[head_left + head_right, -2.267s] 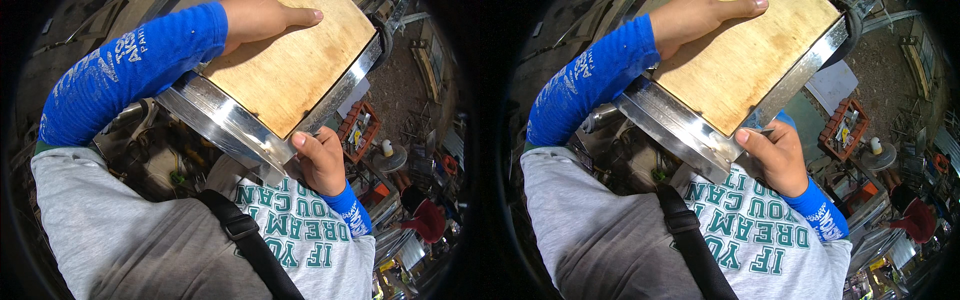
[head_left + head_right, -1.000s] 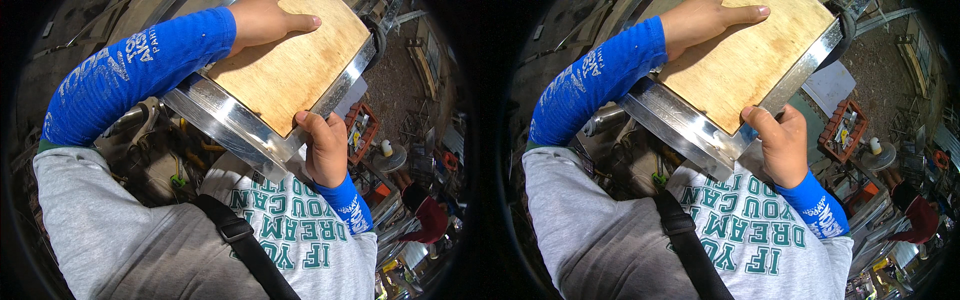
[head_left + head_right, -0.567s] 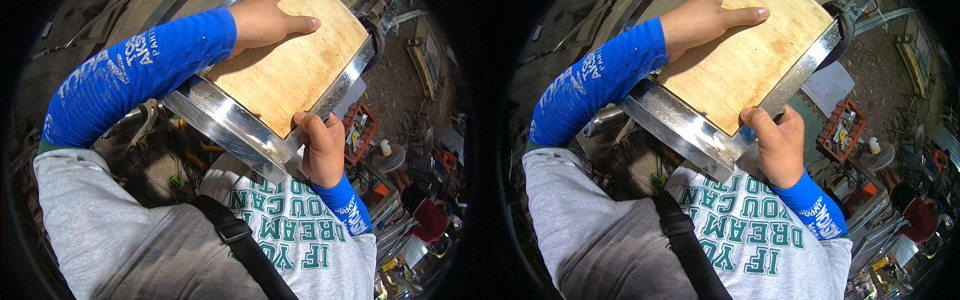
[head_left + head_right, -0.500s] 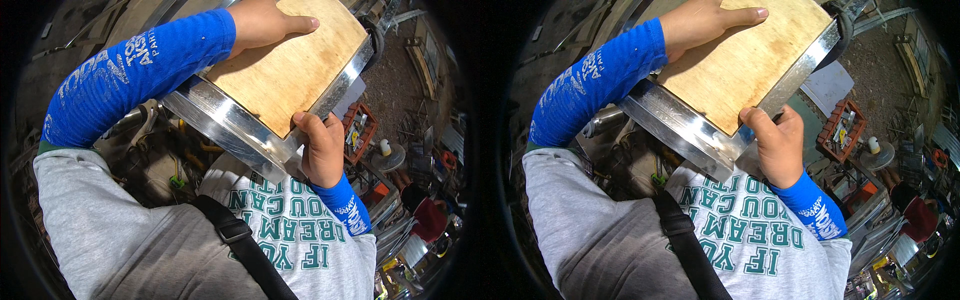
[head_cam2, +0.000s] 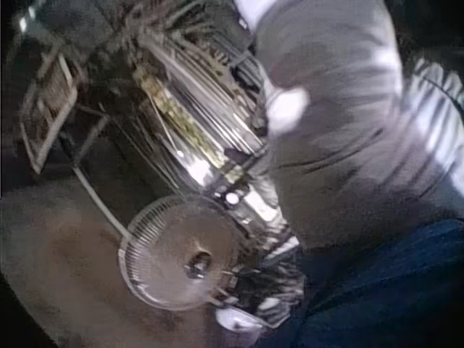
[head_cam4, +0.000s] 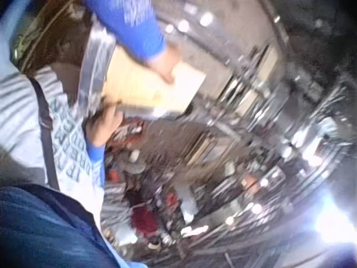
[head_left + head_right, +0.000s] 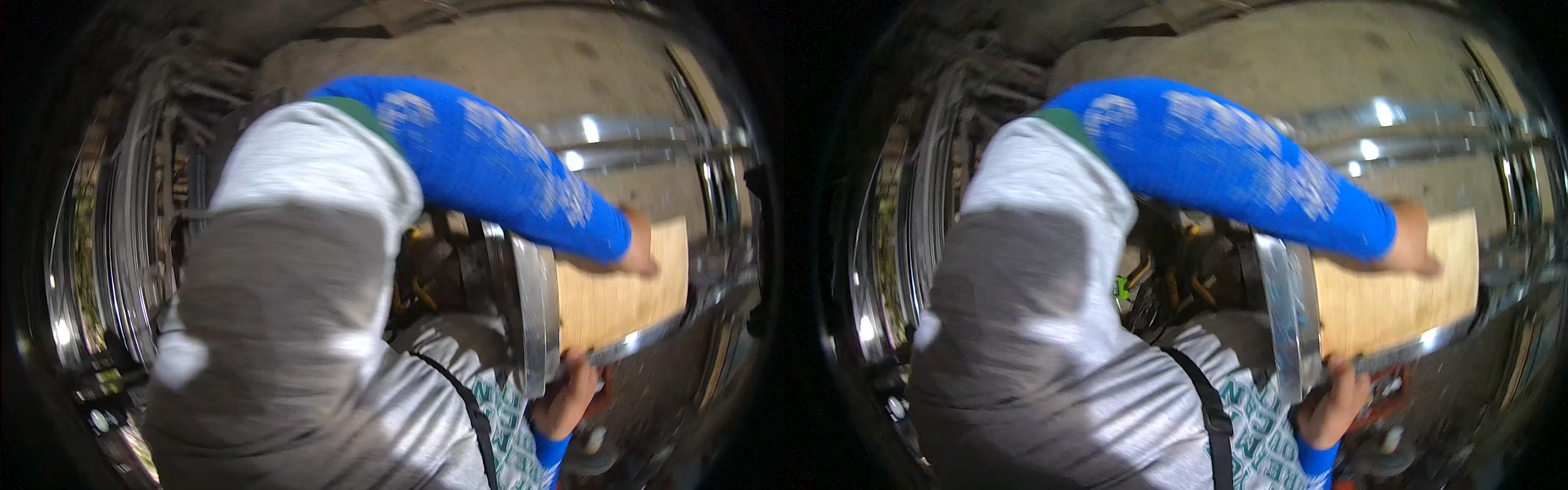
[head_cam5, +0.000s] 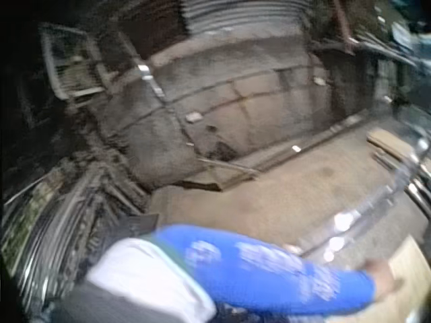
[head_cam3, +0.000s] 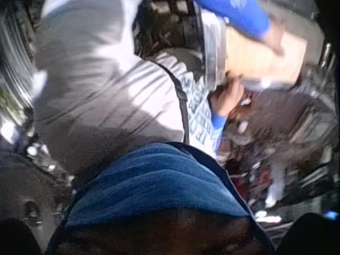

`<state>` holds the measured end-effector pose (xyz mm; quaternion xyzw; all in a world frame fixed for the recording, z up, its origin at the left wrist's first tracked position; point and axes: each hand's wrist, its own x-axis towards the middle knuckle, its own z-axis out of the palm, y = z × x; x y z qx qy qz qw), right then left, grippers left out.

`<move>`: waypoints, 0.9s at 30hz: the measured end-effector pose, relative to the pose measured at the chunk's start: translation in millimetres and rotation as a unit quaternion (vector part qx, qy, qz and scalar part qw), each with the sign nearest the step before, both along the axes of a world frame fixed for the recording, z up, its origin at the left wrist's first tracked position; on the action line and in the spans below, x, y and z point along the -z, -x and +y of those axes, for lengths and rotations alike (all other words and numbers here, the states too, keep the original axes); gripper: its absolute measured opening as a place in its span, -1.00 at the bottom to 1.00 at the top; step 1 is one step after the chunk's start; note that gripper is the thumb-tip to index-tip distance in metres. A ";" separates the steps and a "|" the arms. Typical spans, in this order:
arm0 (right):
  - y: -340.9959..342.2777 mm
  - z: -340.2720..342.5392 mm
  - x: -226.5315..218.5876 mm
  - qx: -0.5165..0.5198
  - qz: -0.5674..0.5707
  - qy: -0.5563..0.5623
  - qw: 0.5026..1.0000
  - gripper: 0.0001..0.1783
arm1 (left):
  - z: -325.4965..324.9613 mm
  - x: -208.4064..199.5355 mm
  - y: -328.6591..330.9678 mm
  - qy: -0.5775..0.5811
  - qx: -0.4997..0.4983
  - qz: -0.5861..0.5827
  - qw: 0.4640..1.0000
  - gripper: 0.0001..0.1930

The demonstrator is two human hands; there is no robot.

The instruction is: The person positions a wooden board inside a metal frame, then uses an angle grinder to smooth the frame's edges. They repeatedly check fit and alignment with a metal square before continuing to grind.

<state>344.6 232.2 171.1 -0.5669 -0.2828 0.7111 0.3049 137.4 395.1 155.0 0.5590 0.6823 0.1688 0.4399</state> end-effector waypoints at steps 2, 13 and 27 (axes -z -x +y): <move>12.8 2.1 -16.2 -0.024 0.006 -0.021 0.999 -0.54 | -2.9 3.9 -8.6 -0.023 -0.013 -0.038 0.999 -0.26; -18.0 11.8 15.3 -0.095 0.034 -0.014 0.995 -0.59 | -6.3 -11.0 5.8 0.004 0.031 -0.022 0.999 -0.29; -13.5 7.2 16.5 -0.064 0.026 -0.033 0.997 -0.63 | -2.9 -3.5 1.6 0.006 0.024 -0.001 1.000 -0.31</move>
